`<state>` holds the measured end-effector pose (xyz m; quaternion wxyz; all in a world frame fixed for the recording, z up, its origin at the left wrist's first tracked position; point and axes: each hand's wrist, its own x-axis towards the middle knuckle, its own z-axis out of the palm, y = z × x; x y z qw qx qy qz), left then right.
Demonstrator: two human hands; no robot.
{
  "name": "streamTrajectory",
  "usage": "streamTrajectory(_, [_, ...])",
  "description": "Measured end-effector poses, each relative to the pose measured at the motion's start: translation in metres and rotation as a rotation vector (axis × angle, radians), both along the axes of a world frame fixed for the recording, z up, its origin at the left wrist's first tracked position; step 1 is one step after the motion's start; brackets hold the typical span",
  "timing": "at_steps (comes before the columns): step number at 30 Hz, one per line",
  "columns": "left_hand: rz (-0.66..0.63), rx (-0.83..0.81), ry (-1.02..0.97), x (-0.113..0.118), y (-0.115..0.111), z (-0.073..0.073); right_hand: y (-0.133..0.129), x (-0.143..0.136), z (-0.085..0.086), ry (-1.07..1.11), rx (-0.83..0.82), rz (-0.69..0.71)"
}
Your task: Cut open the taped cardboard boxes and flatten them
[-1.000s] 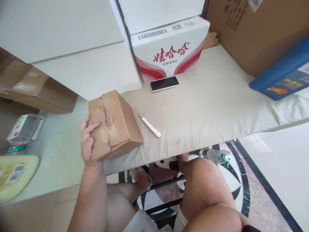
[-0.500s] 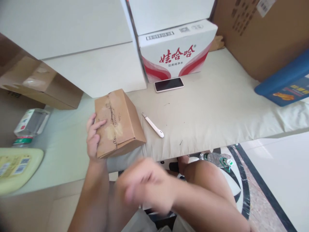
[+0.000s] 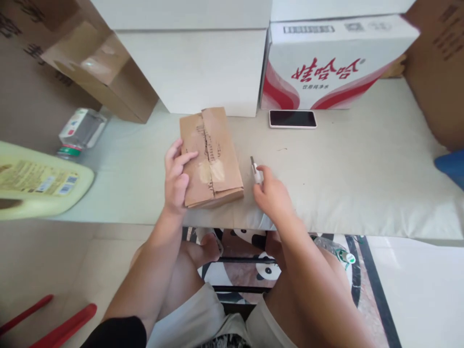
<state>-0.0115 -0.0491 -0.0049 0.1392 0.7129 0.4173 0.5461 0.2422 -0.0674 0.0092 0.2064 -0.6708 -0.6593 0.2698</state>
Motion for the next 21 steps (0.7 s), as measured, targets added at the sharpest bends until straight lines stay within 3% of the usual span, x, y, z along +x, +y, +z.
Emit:
streamTrajectory(4, [-0.025, 0.236, 0.09, 0.013, -0.012, 0.006, 0.0, 0.015, 0.012, 0.404, 0.193, -0.104])
streamTrajectory(8, [-0.007, 0.272, 0.145, 0.034, -0.021, 0.009, -0.011, 0.016, 0.034, 0.813, 0.581, -0.025])
streamTrajectory(11, [0.052, 0.268, 0.139, 0.049, -0.023, 0.006, -0.021, 0.004, 0.049, 0.792, 0.87, -0.05])
streamTrajectory(13, [0.079, 0.262, 0.128, 0.056, -0.025, 0.003, -0.028, -0.006, 0.054, 0.723, 0.976, -0.048])
streamTrajectory(16, [0.077, 0.261, 0.101, 0.061, -0.027, 0.0, -0.038, -0.015, 0.055, 0.664, 0.954, 0.033])
streamTrajectory(21, [0.087, 0.241, 0.088, 0.06, -0.028, -0.002, -0.051, -0.008, 0.049, 0.341, 0.677, 0.084])
